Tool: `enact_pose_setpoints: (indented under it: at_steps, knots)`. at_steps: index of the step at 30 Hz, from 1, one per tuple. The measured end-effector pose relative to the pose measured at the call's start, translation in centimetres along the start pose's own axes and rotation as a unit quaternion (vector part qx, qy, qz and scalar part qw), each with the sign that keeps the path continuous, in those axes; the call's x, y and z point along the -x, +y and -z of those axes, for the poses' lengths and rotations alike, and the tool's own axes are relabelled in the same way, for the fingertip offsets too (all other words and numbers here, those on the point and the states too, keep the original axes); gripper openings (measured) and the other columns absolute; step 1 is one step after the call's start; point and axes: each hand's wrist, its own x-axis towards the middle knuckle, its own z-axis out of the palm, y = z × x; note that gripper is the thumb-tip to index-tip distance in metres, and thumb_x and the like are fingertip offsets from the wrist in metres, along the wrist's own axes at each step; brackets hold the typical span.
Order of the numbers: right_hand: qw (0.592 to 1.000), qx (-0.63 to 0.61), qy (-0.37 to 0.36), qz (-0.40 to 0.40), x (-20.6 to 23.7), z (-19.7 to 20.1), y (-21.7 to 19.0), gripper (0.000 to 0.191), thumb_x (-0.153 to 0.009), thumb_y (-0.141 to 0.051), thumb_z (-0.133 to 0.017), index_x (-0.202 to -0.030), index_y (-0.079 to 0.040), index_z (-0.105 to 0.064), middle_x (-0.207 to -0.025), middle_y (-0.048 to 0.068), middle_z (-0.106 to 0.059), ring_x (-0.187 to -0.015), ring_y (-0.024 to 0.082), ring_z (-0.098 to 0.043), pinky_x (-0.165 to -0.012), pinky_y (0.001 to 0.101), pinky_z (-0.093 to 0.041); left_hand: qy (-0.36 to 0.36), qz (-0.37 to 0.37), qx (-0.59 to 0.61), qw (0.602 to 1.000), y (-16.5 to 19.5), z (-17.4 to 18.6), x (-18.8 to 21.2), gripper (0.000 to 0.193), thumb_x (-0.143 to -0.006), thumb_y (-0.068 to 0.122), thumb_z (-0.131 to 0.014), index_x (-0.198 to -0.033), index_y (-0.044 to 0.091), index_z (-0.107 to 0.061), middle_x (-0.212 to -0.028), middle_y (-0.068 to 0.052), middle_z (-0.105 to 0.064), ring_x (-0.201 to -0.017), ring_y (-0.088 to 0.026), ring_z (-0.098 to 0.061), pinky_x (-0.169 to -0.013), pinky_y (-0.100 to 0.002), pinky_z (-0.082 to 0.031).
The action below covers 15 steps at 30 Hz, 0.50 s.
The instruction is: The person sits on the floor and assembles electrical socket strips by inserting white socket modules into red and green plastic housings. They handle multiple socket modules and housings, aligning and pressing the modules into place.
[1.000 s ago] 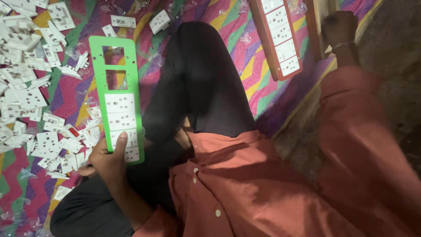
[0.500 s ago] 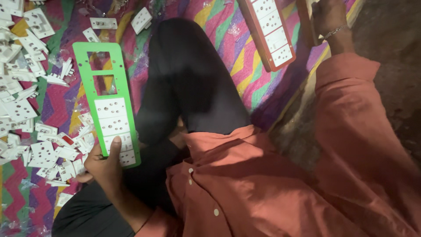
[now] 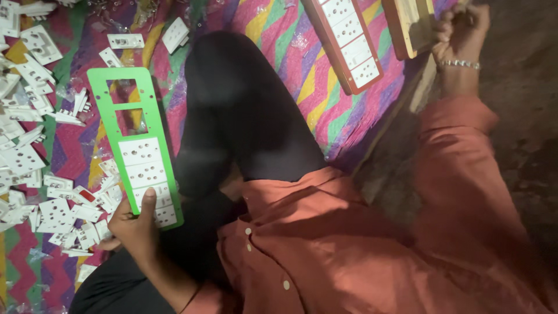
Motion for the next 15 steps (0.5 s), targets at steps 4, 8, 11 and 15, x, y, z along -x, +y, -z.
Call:
enact_pose_setpoints:
  at_steps: [4,8,11,15]
  knots:
    - [0.834,0.542,0.028,0.098,-0.7,-1.1,1.0,0.013,-0.098,-0.016,-0.071,-0.104,-0.005,-0.075,-0.089,0.004,-0.069,-0.073,0.014,-0.065,-0.064,0.0299,-0.051,0.004,0.040,-0.002,0.999,0.4,-0.3,0.1,0.027,-0.104,0.018,-0.078,-0.104,-0.009,-0.073,-0.075,-0.006,-0.062,-0.070,-0.010,-0.050,-0.069,-0.025,-0.039]
    - [0.552,0.809,-0.095,0.179,-1.5,-2.4,0.2,0.024,-0.100,-0.021,-0.075,-0.109,0.001,-0.078,-0.088,0.017,-0.075,-0.080,0.021,-0.073,-0.075,0.0355,-0.059,-0.006,0.027,0.021,0.999,0.7,0.0,0.4,0.027,-0.101,0.019,-0.076,-0.107,-0.007,-0.072,-0.087,-0.006,-0.070,-0.077,-0.010,-0.059,-0.076,-0.025,-0.047]
    - [0.555,0.819,-0.066,0.131,-1.9,-3.0,0.2,0.028,-0.108,-0.027,-0.075,-0.107,0.001,-0.077,-0.085,0.018,-0.074,-0.080,0.022,-0.072,-0.076,0.0364,-0.058,-0.010,-0.016,-0.011,1.000,0.5,0.3,0.1,0.027,-0.101,0.018,-0.076,-0.107,-0.008,-0.072,-0.091,-0.007,-0.071,-0.081,-0.012,-0.061,-0.078,-0.027,-0.050]
    - [0.542,0.817,-0.083,0.176,-2.5,-3.2,1.7,0.027,-0.106,-0.026,-0.075,-0.106,0.001,-0.077,-0.085,0.018,-0.074,-0.080,0.022,-0.072,-0.076,0.0362,-0.058,-0.001,-0.003,-0.096,0.995,0.4,0.1,-0.2,0.029,-0.097,0.020,-0.078,-0.106,-0.007,-0.073,-0.090,-0.010,-0.071,-0.077,-0.016,-0.061,-0.072,-0.032,-0.050]
